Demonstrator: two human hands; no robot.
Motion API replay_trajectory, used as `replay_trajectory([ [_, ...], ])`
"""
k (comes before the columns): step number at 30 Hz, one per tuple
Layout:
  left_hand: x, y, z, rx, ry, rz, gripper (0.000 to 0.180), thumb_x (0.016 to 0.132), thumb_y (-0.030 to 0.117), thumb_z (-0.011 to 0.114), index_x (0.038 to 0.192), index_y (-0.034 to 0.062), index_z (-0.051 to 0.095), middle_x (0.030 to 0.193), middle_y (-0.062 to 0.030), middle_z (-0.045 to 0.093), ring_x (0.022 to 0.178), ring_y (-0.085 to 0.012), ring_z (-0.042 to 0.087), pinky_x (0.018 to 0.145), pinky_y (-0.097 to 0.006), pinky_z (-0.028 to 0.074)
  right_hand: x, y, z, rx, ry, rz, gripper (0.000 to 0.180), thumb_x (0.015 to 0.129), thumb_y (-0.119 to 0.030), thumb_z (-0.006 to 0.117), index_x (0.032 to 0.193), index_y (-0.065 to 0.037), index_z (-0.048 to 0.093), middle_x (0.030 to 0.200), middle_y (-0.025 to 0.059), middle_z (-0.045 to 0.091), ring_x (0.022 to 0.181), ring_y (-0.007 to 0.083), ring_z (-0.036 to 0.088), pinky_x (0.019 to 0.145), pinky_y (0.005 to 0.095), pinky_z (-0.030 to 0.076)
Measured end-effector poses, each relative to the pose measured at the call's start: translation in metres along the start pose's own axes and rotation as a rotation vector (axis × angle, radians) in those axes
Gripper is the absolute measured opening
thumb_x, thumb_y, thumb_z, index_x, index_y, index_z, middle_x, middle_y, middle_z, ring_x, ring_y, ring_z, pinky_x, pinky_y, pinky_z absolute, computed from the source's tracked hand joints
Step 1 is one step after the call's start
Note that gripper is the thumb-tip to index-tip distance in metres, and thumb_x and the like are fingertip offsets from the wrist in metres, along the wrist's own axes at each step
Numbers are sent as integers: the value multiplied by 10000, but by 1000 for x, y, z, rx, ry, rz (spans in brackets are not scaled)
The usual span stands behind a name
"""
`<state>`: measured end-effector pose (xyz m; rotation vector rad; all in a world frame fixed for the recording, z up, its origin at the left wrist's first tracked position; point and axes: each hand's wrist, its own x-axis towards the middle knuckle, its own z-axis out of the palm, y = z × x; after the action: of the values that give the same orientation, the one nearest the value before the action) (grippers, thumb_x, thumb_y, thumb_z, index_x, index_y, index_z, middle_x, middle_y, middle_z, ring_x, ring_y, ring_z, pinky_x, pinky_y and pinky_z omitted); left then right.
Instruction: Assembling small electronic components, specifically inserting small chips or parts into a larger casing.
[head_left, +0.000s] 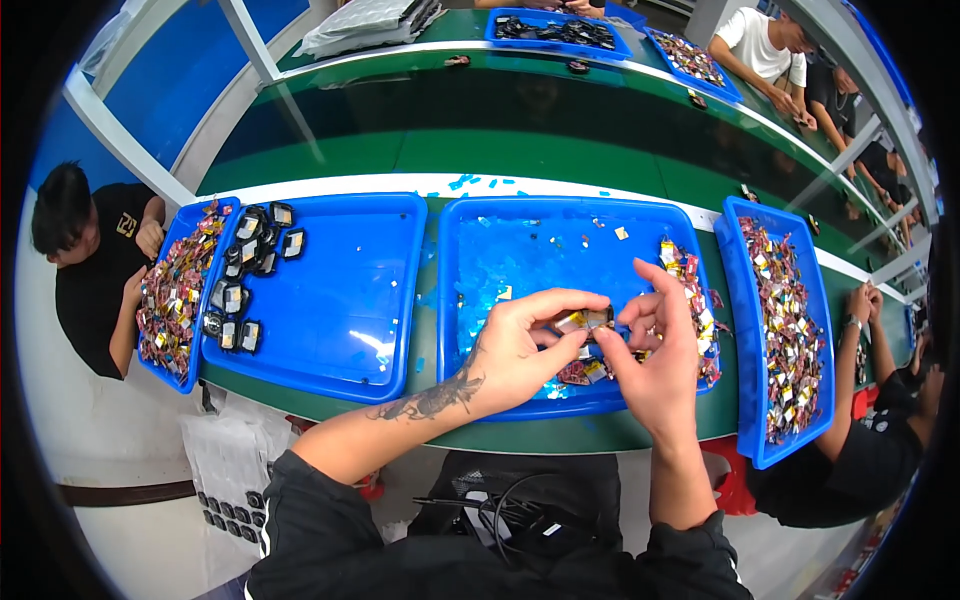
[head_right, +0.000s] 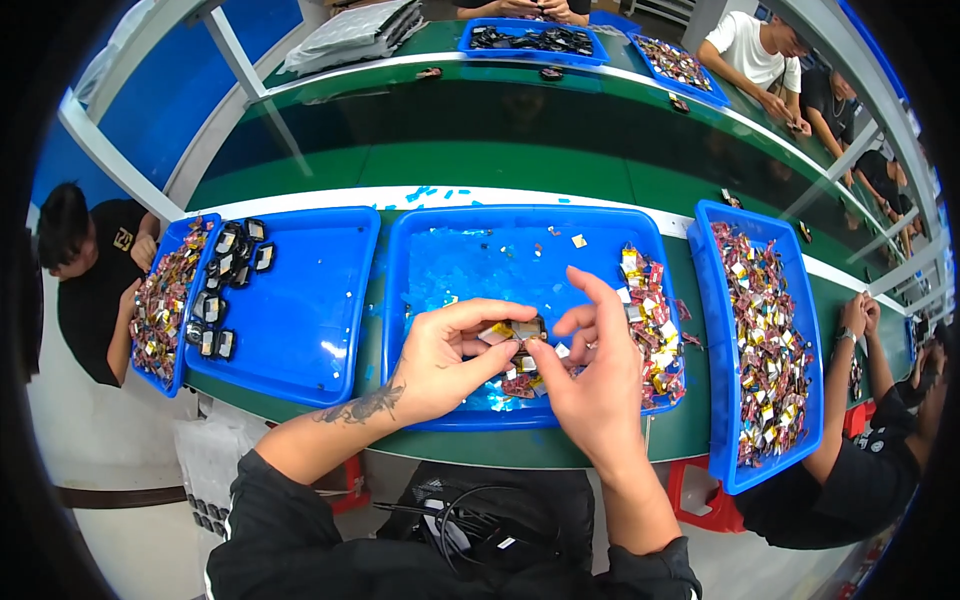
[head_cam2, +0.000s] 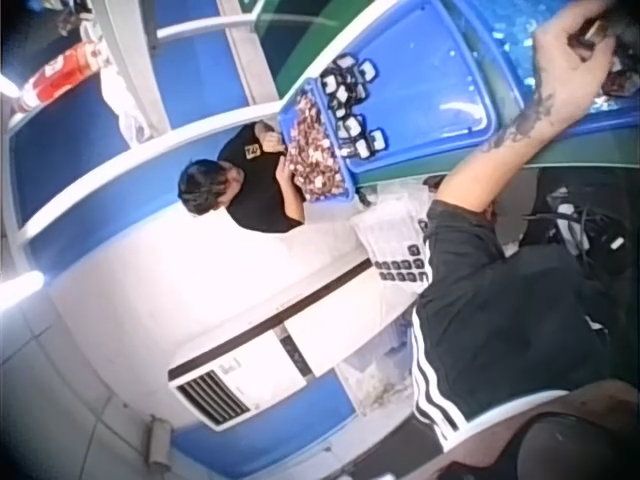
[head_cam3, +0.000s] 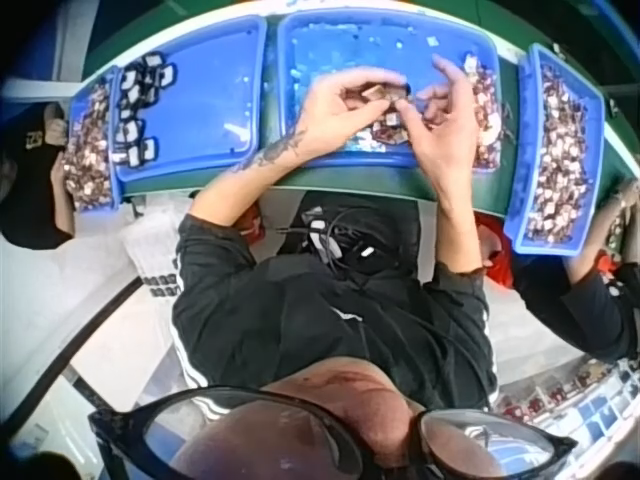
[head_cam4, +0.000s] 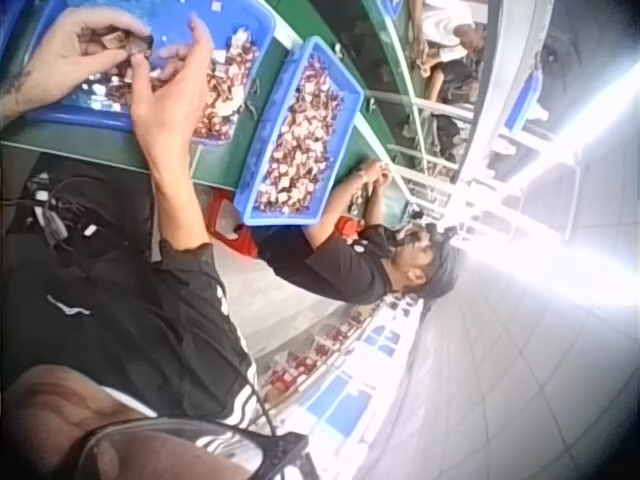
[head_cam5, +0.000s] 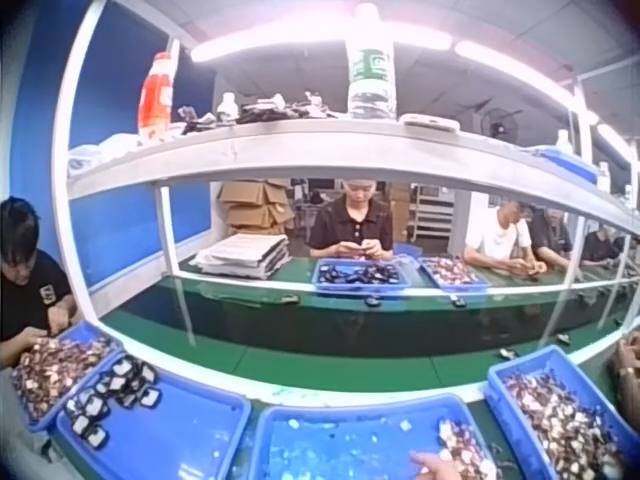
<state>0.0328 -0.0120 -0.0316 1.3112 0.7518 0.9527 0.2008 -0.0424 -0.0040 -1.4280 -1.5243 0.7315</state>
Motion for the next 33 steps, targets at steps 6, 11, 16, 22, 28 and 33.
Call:
replay_trajectory([
  [6,3,-1,-4,-102,121,-48,383,849,-53,635,1208,15,519,1085,-117,654,933,-123,647,774,-231,540,-4,9,28,59,76,-84,537,810,71,653,1306,-10,463,941,95,568,856,137,613,684,266,571],
  [11,-3,8,-16,51,163,83,569,846,0,660,1336,75,381,1279,-168,513,1001,-184,635,804,-281,536,15,-3,25,101,-67,14,494,808,74,642,1271,-36,509,952,46,556,885,115,574,691,220,525],
  [16,-16,51,-101,1034,481,282,258,843,188,674,1071,67,662,1126,-154,640,987,-274,647,842,-367,525,152,40,-7,-39,-211,-52,456,777,53,640,1204,-8,493,673,53,628,614,103,593,563,226,449],
  [22,-80,24,-246,1869,633,-165,395,918,272,541,1262,78,561,1317,-217,529,1295,-368,417,1056,-471,352,247,129,22,-366,-61,195,555,593,-160,887,1070,-16,642,976,164,688,906,272,671,796,357,514],
  [28,-71,29,-226,1890,472,-82,339,925,317,552,1185,120,646,1229,-229,591,1237,-358,484,1046,-459,357,251,125,-13,-477,-64,212,571,646,-213,859,1140,-50,624,1040,185,669,985,306,653,854,375,511],
  [33,-75,33,-207,1649,448,-102,273,882,318,627,1068,141,718,1222,-196,606,1188,-355,529,1037,-439,379,192,53,-51,-557,-67,8,347,803,-146,686,1123,-25,626,934,175,684,896,320,670,806,396,519],
])
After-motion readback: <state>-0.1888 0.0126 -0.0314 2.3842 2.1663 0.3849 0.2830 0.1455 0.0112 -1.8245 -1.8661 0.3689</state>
